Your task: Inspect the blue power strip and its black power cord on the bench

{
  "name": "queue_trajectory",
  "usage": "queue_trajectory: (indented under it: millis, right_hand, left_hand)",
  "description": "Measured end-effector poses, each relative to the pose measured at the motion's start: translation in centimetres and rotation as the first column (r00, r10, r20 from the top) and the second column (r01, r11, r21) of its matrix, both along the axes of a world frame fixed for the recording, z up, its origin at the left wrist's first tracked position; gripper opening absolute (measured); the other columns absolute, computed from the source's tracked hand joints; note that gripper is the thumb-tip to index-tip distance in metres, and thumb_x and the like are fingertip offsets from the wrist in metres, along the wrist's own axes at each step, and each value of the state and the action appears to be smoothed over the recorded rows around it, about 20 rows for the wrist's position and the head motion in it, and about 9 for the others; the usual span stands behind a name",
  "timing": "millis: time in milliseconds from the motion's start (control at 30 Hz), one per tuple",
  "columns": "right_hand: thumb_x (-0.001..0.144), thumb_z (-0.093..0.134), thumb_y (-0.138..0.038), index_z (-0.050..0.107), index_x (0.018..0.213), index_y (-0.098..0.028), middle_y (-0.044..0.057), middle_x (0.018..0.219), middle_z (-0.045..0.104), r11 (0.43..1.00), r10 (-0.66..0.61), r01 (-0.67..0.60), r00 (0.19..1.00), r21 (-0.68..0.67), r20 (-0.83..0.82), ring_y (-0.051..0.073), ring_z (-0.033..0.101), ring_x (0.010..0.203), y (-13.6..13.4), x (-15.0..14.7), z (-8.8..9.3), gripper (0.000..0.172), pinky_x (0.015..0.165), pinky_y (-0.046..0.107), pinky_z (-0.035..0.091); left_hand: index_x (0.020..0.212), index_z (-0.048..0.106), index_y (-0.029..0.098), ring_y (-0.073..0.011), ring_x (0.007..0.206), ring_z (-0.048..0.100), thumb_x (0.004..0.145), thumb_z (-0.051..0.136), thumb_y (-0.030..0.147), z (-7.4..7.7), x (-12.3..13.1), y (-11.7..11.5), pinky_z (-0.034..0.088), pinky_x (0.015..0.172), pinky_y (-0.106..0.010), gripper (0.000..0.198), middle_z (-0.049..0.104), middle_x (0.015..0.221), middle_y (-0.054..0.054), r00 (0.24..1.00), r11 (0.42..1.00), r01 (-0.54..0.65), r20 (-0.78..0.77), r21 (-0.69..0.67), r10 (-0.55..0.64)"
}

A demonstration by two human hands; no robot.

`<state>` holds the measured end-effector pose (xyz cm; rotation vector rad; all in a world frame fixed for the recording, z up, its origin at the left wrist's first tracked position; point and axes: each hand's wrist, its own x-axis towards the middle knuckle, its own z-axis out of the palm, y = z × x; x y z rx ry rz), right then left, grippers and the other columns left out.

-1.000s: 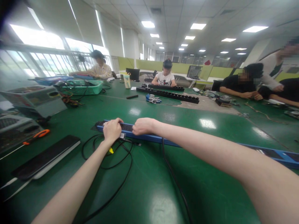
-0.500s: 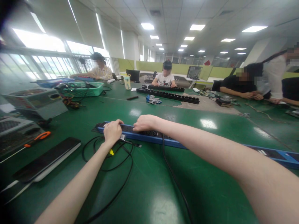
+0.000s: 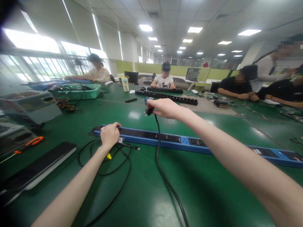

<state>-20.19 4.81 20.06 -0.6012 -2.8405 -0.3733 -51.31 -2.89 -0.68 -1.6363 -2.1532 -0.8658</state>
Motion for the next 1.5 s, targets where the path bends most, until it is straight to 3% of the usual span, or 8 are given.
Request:
queue_trajectory:
  millis: [133, 233, 367, 500, 733, 933, 1200, 1500]
  right_hand:
    - [0.094, 0.062, -0.032, 0.061, 0.114, -0.02, 0.006, 0.103, 0.072, 0.976, -0.08, 0.061, 0.993, -0.21, -0.084, 0.019, 0.064, 0.085, -2.0, 4.8, 0.6, 0.024, 0.071, 0.027, 0.04]
    - [0.093, 0.061, -0.037, 0.061, 0.112, -0.018, 0.007, 0.097, 0.072, 0.943, -0.151, 0.08, 0.968, -0.324, -0.199, 0.019, 0.064, 0.082, -3.4, 7.6, -0.2, 0.027, 0.07, 0.028, 0.043]
    - [0.092, 0.058, -0.037, 0.058, 0.112, -0.018, 0.001, 0.077, 0.068, 0.862, -0.284, 0.068, 0.886, -0.502, -0.368, 0.015, 0.057, 0.065, -4.5, 9.7, -3.4, 0.028, 0.061, 0.025, 0.04]
    - [0.088, 0.057, -0.035, 0.06, 0.1, -0.018, -0.003, 0.064, 0.06, 0.768, -0.451, 0.083, 0.774, -0.635, -0.444, 0.012, 0.049, 0.055, -4.3, 9.5, -7.5, 0.021, 0.054, 0.023, 0.032]
    - [0.081, 0.061, -0.036, 0.057, 0.077, -0.02, -0.001, 0.071, 0.065, 0.771, -0.582, 0.293, 0.686, -0.566, -0.437, 0.013, 0.054, 0.064, -2.5, 6.0, -12.0, 0.017, 0.06, 0.022, 0.033]
    - [0.083, 0.06, -0.037, 0.06, 0.08, -0.022, 0.0, 0.076, 0.069, 0.689, -0.689, 0.464, 0.658, -0.557, -0.304, 0.015, 0.058, 0.068, -2.9, 4.5, -14.1, 0.015, 0.062, 0.024, 0.032]
    - [0.089, 0.056, -0.04, 0.062, 0.092, -0.025, 0.003, 0.084, 0.071, 0.652, -0.74, 0.606, 0.64, -0.456, -0.206, 0.021, 0.064, 0.077, -4.4, 3.3, -14.4, 0.017, 0.067, 0.027, 0.036]
    - [0.097, 0.051, -0.046, 0.063, 0.104, -0.024, 0.007, 0.095, 0.073, 0.655, -0.73, 0.648, 0.676, -0.387, -0.103, 0.025, 0.069, 0.089, -5.6, 3.4, -13.2, 0.026, 0.075, 0.031, 0.043]
  left_hand:
    - [0.099, 0.071, 0.024, -0.028, 0.101, 0.064, 0.093, 0.038, 0.02, -0.1, 0.1, 0.1, 0.039, 0.097, -0.041, 0.033, 0.073, 0.097, -0.01, 1.0, 1.0, -0.005, -0.007, -0.008, 0.005]
    - [0.099, 0.07, 0.024, -0.028, 0.1, 0.064, 0.093, 0.038, 0.02, -0.1, 0.2, 0.0, 0.039, 0.096, -0.041, 0.033, 0.073, 0.097, -0.01, 1.0, 1.0, -0.003, -0.01, -0.008, 0.003]
    - [0.1, 0.07, 0.024, -0.0276, 0.1, 0.064, 0.093, 0.038, 0.02, 0.0, 0.4, 0.0, 0.039, 0.095, -0.04, 0.033, 0.073, 0.097, -0.01, 1.0, 1.0, -0.011, -0.028, -0.022, 0.011]
    - [0.102, 0.071, 0.022, -0.0268, 0.098, 0.064, 0.094, 0.038, 0.02, 0.1, 0.5, 0.0, 0.039, 0.094, -0.039, 0.034, 0.073, 0.097, -0.01, 0.999, 0.999, -0.024, -0.047, -0.047, 0.021]
    - [0.103, 0.071, 0.023, -0.0268, 0.099, 0.064, 0.095, 0.037, 0.021, -0.1, 0.5, 0.3, 0.04, 0.092, -0.038, 0.035, 0.073, 0.098, -0.01, 0.997, 0.998, -0.039, -0.066, -0.054, 0.036]
    - [0.104, 0.071, 0.023, -0.0269, 0.099, 0.064, 0.095, 0.037, 0.021, -0.4, 0.4, 0.5, 0.039, 0.093, -0.038, 0.035, 0.073, 0.1, -0.009, 0.997, 0.998, -0.033, -0.078, -0.046, 0.03]
    - [0.104, 0.071, 0.024, -0.0274, 0.099, 0.063, 0.095, 0.036, 0.022, -0.7, 0.0, 0.6, 0.039, 0.093, -0.039, 0.035, 0.073, 0.1, -0.008, 0.997, 0.999, -0.015, -0.081, -0.033, 0.012]
    - [0.106, 0.071, 0.024, -0.0277, 0.101, 0.063, 0.095, 0.037, 0.021, -0.4, 0.2, 0.7, 0.039, 0.092, -0.039, 0.036, 0.073, 0.102, -0.009, 0.997, 0.997, -0.02, -0.071, -0.071, 0.015]
